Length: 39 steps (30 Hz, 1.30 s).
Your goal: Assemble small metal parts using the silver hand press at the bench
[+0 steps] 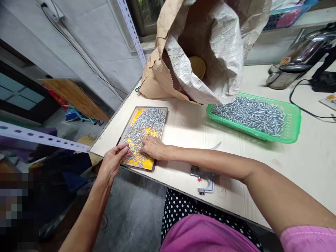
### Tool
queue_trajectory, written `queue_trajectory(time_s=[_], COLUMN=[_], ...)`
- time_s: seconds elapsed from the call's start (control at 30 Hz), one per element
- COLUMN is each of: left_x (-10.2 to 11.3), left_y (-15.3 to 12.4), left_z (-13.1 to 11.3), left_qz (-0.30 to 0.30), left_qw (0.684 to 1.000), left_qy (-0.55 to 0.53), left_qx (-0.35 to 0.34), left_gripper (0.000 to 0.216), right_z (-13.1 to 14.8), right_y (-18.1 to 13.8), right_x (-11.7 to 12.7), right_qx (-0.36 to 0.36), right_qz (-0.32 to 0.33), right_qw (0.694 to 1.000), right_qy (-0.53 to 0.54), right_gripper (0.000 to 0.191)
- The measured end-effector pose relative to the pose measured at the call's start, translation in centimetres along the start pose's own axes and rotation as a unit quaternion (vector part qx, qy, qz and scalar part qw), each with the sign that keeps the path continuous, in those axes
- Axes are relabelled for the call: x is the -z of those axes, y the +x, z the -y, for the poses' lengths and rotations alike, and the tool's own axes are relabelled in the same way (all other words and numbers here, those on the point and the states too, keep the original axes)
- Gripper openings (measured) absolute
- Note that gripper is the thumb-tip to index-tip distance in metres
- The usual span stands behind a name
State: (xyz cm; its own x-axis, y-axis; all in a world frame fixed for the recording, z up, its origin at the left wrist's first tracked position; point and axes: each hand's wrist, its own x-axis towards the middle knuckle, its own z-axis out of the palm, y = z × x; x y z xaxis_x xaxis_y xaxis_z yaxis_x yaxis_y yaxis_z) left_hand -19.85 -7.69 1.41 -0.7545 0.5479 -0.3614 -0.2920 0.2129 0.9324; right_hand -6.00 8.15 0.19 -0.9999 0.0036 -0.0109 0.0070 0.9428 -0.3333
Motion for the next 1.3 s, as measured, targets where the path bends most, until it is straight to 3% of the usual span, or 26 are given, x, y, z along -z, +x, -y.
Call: queue_trajectory(time_s=[0.07,0.17,0.37,0.53,0.67,0.87,1.0,1.07,1.17,1.3], left_x=[-0.2,-0.3,-1.1,-4.9,-8.9,-12.6,-13.7,-13.9,-14.0,-14.6], left_y=[-0.7,-2.4,-7.7,-11.7,-13.5,-15.0,-14.8,-14.7,-15.3,-17.1], left_z=[-0.4,-1.1,-0.1,3.4,5.9,7.8,8.8,9.3,10.4,12.5], left_qz=[-0.005,-0.005,0.004,0.099,0.168,0.231,0.245,0.248,0.258,0.281], left_qw=[1.000,0.999,0.997,0.994,0.979,0.960,0.958,0.949,0.895,0.751], left_qy=[-0.005,0.000,0.003,0.025,0.090,0.138,0.139,0.183,0.282,0.346], left_qx=[-0.021,-0.050,-0.080,-0.050,-0.071,-0.077,-0.046,-0.071,-0.229,-0.486], left_gripper=[0.053,0.061,0.062,0.057,0.051,0.044,0.042,0.035,0.019,0.018], right_z=[0.4,0.3,-0.7,0.6,1.4,2.1,2.2,1.6,-0.3,-4.2], right_y=[-0.9,-3.8,-16.9,-28.0,-32.7,-34.7,-34.6,-34.3,-33.4,-30.9], right_x=[0.6,2.0,3.7,2.3,-0.3,-3.6,-4.3,-4.2,-3.8,-3.2], right_qx=[-0.006,-0.027,-0.091,-0.217,-0.295,-0.321,-0.314,-0.304,-0.293,-0.277], right_qz=[-0.010,-0.082,-0.193,-0.184,-0.156,-0.161,-0.184,-0.193,-0.197,-0.209], right_qw=[1.000,0.996,0.976,0.958,0.942,0.933,0.931,0.933,0.935,0.936], right_qy=[-0.009,0.010,0.042,0.014,-0.023,-0.032,-0.008,-0.006,-0.025,-0.061], right_gripper=[0.023,0.028,0.028,0.031,0.031,0.029,0.030,0.031,0.033,0.032])
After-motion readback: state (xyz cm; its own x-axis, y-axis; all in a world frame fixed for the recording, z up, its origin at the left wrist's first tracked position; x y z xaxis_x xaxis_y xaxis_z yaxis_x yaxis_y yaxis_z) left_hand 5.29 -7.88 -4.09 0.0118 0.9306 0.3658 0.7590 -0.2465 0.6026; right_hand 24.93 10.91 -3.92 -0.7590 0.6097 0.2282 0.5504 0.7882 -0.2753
